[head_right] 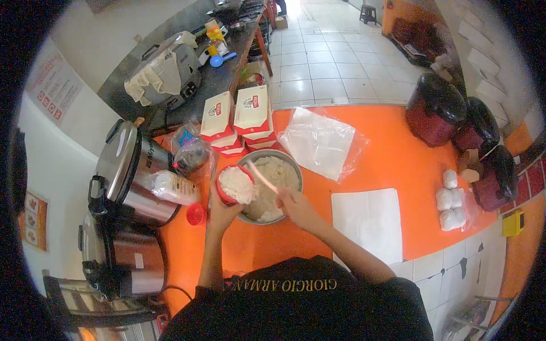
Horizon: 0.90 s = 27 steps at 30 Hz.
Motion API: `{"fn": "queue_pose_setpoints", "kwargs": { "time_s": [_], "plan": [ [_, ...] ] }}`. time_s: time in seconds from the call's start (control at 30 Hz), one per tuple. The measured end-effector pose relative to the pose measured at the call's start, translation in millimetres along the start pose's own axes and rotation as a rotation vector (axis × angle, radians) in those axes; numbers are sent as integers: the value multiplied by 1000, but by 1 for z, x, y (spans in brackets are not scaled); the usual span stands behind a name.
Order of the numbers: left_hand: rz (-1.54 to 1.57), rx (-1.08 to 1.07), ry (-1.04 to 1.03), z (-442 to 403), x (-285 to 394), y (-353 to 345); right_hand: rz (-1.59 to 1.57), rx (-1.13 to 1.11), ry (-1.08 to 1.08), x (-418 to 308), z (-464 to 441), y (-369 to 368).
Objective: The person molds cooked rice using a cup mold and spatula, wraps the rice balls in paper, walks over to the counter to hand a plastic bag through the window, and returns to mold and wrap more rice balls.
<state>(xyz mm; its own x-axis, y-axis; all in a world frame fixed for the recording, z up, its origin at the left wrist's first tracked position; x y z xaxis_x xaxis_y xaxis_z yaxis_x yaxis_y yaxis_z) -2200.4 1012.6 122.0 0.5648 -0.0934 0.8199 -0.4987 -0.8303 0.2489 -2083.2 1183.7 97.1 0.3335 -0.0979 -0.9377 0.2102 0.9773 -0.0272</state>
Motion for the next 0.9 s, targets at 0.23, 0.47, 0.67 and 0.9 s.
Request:
{"fn": "queue_pose_setpoints", "kwargs": {
  "time_s": [0.23,0.47,0.67,0.9],
  "plan": [
    [-50,-48,-72,5,12,2,-591,-467,-551,15,9,-13],
    [-522,-131,-101,-5,45,-4,283,61,47,-6,28,-34],
    [-422,-191,-223,1,20,0,374,50,107,-15,27,-15],
    [287,112,-43,14,17,-7,-419,-319,-563,6,27,-7]
  ]
}}
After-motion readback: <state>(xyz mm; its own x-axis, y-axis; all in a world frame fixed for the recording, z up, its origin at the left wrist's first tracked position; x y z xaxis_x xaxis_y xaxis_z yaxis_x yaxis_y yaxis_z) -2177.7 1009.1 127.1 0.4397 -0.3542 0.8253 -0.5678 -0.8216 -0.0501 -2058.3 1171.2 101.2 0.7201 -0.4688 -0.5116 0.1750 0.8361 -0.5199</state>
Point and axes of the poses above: each hand's wrist, its own z-axis away from the middle knuckle, its own y-axis out of the back of the hand, x = y × z, the point moved 1 cm from there along -z, towards the middle knuckle, and after that the axes turned 15 degrees about -y, right-handed, at the moved point
